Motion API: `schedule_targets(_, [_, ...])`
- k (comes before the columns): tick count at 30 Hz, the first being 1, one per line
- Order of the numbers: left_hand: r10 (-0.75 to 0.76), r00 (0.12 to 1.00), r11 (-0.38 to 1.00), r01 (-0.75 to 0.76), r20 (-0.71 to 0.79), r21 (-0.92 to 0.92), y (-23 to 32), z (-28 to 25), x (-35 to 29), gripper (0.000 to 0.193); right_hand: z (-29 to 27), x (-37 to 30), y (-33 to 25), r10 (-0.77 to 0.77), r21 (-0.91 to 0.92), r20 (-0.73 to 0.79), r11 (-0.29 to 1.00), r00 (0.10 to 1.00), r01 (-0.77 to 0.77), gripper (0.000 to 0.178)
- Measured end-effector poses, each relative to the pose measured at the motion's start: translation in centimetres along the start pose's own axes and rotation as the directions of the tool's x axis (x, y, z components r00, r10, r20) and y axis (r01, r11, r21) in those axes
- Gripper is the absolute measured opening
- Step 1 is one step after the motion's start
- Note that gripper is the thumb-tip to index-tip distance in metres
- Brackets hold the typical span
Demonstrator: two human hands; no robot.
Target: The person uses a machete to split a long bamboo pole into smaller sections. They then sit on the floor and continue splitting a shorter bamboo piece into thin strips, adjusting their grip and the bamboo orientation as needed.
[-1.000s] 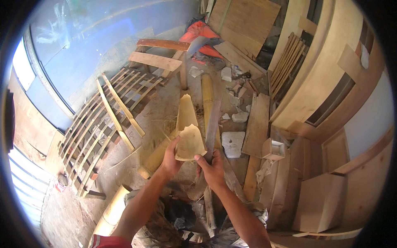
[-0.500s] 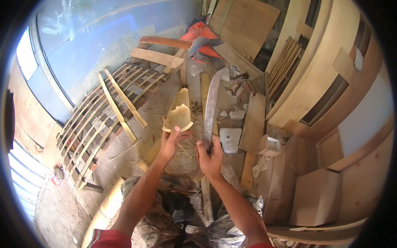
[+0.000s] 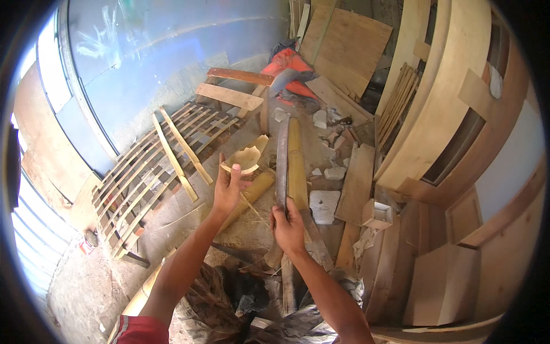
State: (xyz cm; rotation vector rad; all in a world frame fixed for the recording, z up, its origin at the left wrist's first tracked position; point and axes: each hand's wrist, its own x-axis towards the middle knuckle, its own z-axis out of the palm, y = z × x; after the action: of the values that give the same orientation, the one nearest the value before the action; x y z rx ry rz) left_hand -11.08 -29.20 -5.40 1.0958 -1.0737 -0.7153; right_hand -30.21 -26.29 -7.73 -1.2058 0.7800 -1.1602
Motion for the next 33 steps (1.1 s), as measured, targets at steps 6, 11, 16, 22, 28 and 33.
schedule_targets(6, [-0.182, 0.978, 0.983, 0.182, 0.104, 0.011, 0.3, -0.4, -1.9, 0.093, -0.1, -0.5, -1.3, 0.057, 0.064, 0.090, 0.996, 0.994, -0.063, 0.025])
schedule_targets(11, [-0.106, 0.987, 0.994, 0.107, 0.123, 0.002, -1.3, 0.2, -2.5, 0.093, -0.1, -1.1, 0.1, -0.056, -0.186, 0.072, 0.980, 0.996, 0.068, 0.032])
schedule_targets(16, [-0.077, 0.982, 0.995, 0.086, 0.170, -0.047, -1.9, 0.9, -3.1, 0.094, -0.8, -0.9, 1.2, -0.085, -0.221, 0.039, 0.971, 0.996, 0.092, 0.033])
schedule_targets(22, [-0.133, 0.990, 0.991, 0.134, 0.038, -0.010, -3.1, -0.1, -3.7, 0.085, -3.3, 0.5, 2.2, -0.008, -0.499, -0.046, 0.867, 0.999, -0.016, 0.035])
schedule_targets(28, [-0.305, 0.952, 0.947, 0.307, 0.039, -0.093, -1.2, -2.3, -4.6, 0.091, -4.1, 0.2, 3.5, 0.523, -0.089, -0.112, 0.842, 0.845, -0.532, 0.038])
schedule_targets(33, [-0.392, 0.920, 0.919, 0.391, -0.020, -0.050, -1.3, -3.3, -6.5, 0.082, -4.9, -1.9, 3.4, 0.703, 0.116, -0.001, 0.707, 0.711, -0.698, 0.034])
